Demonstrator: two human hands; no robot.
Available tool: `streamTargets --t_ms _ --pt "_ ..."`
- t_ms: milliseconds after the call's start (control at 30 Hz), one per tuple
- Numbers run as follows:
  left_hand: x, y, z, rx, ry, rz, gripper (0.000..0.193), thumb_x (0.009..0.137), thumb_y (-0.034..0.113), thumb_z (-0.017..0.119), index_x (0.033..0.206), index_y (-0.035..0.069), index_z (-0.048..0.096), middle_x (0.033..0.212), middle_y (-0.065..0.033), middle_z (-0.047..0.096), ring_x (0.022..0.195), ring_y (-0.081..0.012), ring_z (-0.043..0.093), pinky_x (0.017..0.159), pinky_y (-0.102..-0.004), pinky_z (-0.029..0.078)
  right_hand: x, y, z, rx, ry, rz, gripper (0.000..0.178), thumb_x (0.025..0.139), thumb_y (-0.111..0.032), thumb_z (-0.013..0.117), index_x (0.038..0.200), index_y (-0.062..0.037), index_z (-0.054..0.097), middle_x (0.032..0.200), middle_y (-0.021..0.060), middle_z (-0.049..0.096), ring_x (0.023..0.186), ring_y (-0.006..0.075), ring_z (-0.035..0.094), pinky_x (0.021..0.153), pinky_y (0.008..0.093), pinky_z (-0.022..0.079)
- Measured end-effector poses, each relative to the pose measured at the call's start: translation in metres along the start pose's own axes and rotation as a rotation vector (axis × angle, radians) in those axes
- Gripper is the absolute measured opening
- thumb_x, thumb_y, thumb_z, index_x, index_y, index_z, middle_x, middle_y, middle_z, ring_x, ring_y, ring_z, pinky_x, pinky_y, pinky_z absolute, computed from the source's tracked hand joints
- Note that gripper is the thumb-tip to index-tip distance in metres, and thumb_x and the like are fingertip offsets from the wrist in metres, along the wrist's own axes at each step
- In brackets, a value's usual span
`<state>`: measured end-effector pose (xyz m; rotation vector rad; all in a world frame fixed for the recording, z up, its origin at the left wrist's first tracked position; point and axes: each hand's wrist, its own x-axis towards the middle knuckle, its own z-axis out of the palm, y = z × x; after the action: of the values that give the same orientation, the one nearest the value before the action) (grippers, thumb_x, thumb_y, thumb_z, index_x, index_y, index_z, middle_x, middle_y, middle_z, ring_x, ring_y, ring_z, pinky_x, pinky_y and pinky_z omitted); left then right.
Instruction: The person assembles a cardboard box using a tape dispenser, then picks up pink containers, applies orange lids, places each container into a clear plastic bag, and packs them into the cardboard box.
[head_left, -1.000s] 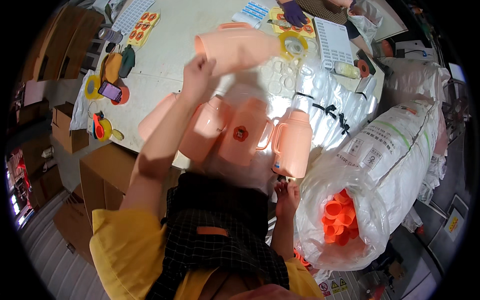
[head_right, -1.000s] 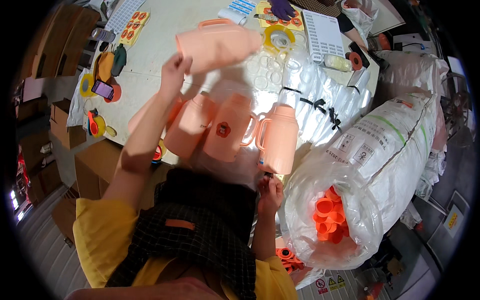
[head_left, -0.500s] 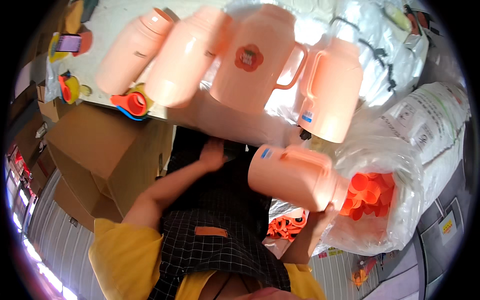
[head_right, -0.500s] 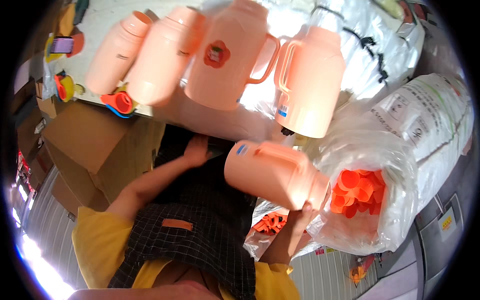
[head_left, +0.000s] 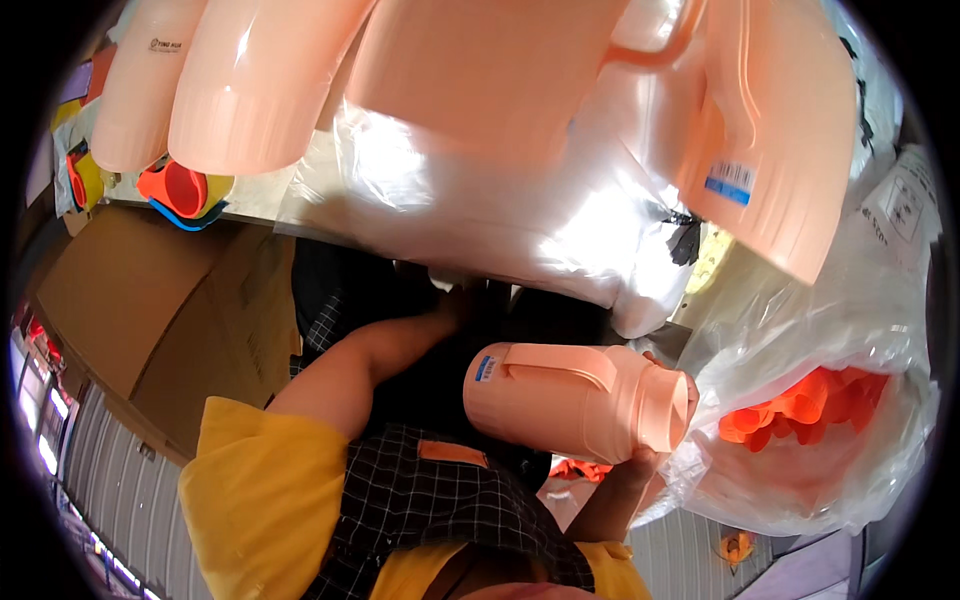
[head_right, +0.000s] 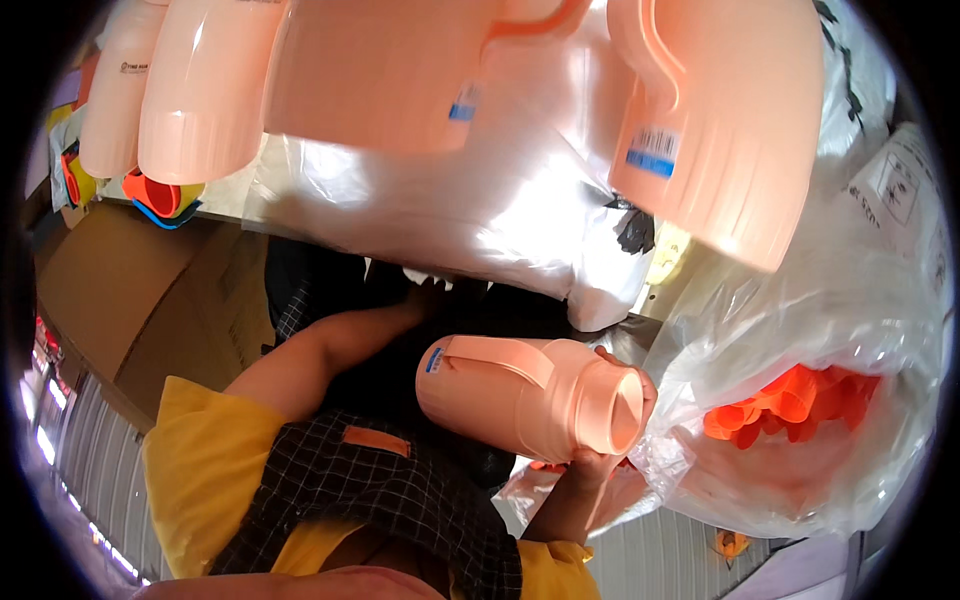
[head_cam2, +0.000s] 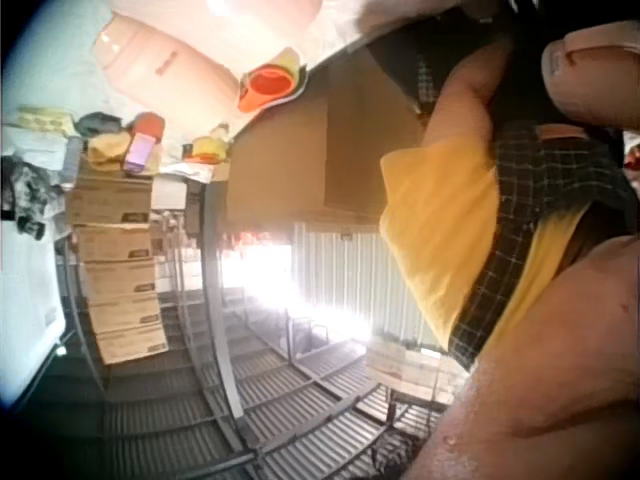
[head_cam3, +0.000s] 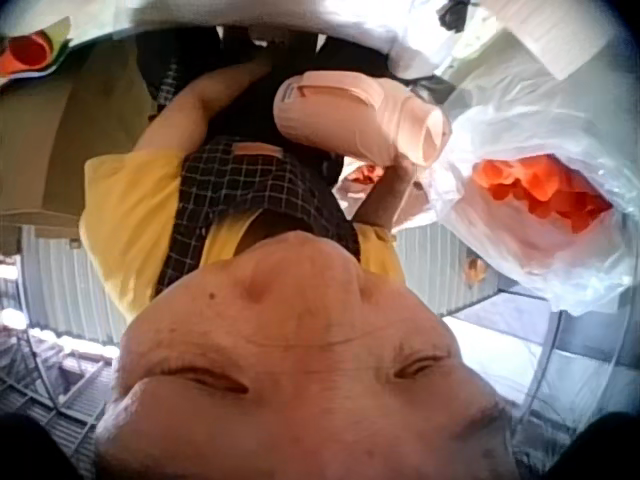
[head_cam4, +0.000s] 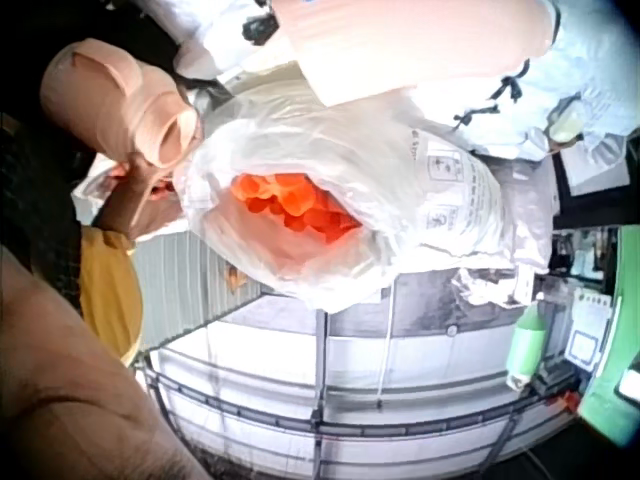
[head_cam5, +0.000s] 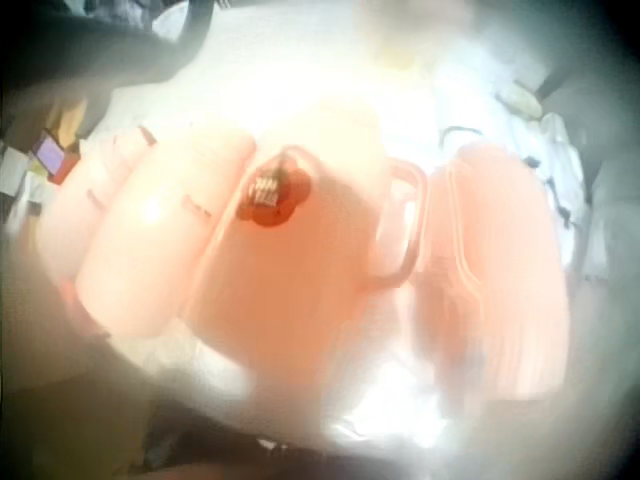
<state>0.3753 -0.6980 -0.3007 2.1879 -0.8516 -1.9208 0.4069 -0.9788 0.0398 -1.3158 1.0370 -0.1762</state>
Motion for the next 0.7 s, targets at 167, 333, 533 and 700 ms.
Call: streamTargets --t_ms 167,333,533,700 --pt "0.044 -0.022 0.043 0.145 -0.150 0.017 0.043 0.098 0.036 0.052 0.132 0.011 0.064 0.125 -0.0204 0.067 0.116 -0.0390 0.065 0.094 -0.0547 0.053 -0.032 0.068 -0.006 0.032 0.051 -0.116 0.126 0.059 -0.059 0.092 0.151 0.0015 0.032 0.136 0.0279 0.056 0.125 0.0358 0.058 0.108 0.0484 0.046" --pt "0.181 -0.077 0.101 0.038 0.081 0.144 0.043 0.096 0.038 0.054 0.130 0.014 0.065 0.124 -0.0177 0.068 0.112 -0.0372 0.067 0.094 -0.0526 0.053 -0.095 0.111 0.017 0.072 -0.157 -0.371 0.112 0.062 -0.053 0.090 0.146 0.0018 0.040 0.136 0.0210 0.057 0.124 0.0303 0.058 0.107 0.0424 0.045" --pt "-0.089 0.018 -0.050 0.275 0.577 0.346 0.042 0.094 0.038 0.057 0.128 0.014 0.065 0.123 -0.0121 0.065 0.113 -0.0325 0.064 0.090 -0.0482 0.052 -0.166 0.136 -0.099 0.176 0.191 -0.833 0.086 0.082 -0.034 0.079 0.146 0.0058 0.038 0.139 0.0172 0.053 0.123 0.0303 0.059 0.102 0.0422 0.052" --pt "-0.372 -0.044 -0.071 0.459 1.776 0.044 0.079 0.065 0.018 0.086 0.136 0.009 0.055 0.140 -0.0136 0.056 0.132 -0.0360 0.049 0.113 -0.0574 0.033 -0.186 0.160 -0.128 0.357 0.276 -0.920 0.079 0.084 -0.022 0.076 0.146 0.0084 0.038 0.141 0.0211 0.052 0.122 0.0326 0.059 0.100 0.0452 0.053"
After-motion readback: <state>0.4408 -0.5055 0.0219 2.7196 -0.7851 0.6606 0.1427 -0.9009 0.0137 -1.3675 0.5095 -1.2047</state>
